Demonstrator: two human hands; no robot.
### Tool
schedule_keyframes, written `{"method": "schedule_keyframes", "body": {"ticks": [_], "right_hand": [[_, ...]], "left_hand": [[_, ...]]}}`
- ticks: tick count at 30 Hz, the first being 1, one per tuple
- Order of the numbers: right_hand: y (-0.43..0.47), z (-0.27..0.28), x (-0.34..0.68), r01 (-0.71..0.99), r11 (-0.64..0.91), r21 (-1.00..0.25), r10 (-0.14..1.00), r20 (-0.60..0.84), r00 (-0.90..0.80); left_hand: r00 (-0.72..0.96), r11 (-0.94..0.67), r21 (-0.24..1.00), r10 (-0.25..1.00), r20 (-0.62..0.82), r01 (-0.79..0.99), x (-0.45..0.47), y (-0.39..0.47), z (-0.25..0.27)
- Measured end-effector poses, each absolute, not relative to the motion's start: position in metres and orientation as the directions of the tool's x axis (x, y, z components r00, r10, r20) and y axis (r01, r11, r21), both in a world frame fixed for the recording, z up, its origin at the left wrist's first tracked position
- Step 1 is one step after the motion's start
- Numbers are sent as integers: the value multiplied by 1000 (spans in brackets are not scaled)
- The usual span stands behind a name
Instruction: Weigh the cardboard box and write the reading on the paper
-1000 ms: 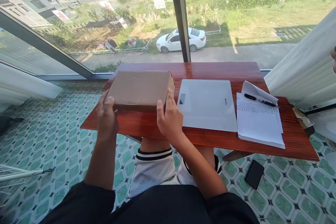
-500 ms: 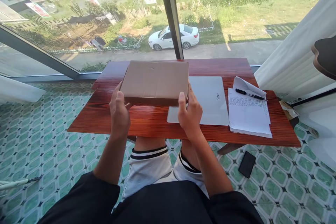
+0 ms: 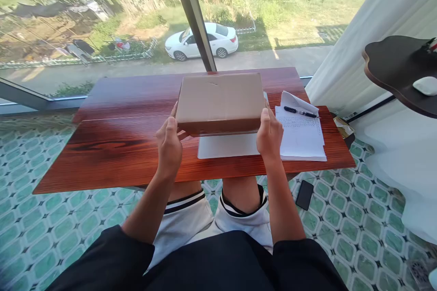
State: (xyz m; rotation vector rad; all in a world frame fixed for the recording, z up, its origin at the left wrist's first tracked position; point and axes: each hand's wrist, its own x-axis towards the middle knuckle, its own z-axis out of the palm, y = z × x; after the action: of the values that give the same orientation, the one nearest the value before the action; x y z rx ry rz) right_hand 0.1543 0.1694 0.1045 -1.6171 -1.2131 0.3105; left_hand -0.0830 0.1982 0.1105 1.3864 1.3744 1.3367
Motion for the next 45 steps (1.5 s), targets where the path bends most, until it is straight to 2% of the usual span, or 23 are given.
{"method": "schedule_keyframes", "body": {"ticks": [4, 12, 17, 22, 33, 41, 45], "right_hand": [[173, 95, 174, 432, 27, -901, 804, 277, 526], [180, 91, 200, 364, 20, -931, 815, 227, 534], [183, 89, 207, 391, 53, -919, 824, 261, 503], [187, 85, 209, 424, 18, -906, 807, 263, 528], [184, 90, 209, 330, 76, -941, 821, 247, 515], [184, 85, 209, 381, 8, -925, 796, 236, 557], [186, 80, 213, 383, 21, -923, 799, 246, 548]], "left_hand": [[-86, -123, 980, 987, 137, 154, -68, 198, 109], [-10, -135, 977, 990, 139, 163, -55, 204, 101], [-4, -150, 970, 988, 153, 190, -52, 209, 96], [-5, -144, 973, 989, 147, 181, -48, 211, 92], [-5, -132, 963, 991, 137, 235, -44, 209, 99], [1, -133, 960, 991, 137, 247, -43, 210, 97], [68, -189, 941, 982, 177, 279, -48, 211, 96]]}}
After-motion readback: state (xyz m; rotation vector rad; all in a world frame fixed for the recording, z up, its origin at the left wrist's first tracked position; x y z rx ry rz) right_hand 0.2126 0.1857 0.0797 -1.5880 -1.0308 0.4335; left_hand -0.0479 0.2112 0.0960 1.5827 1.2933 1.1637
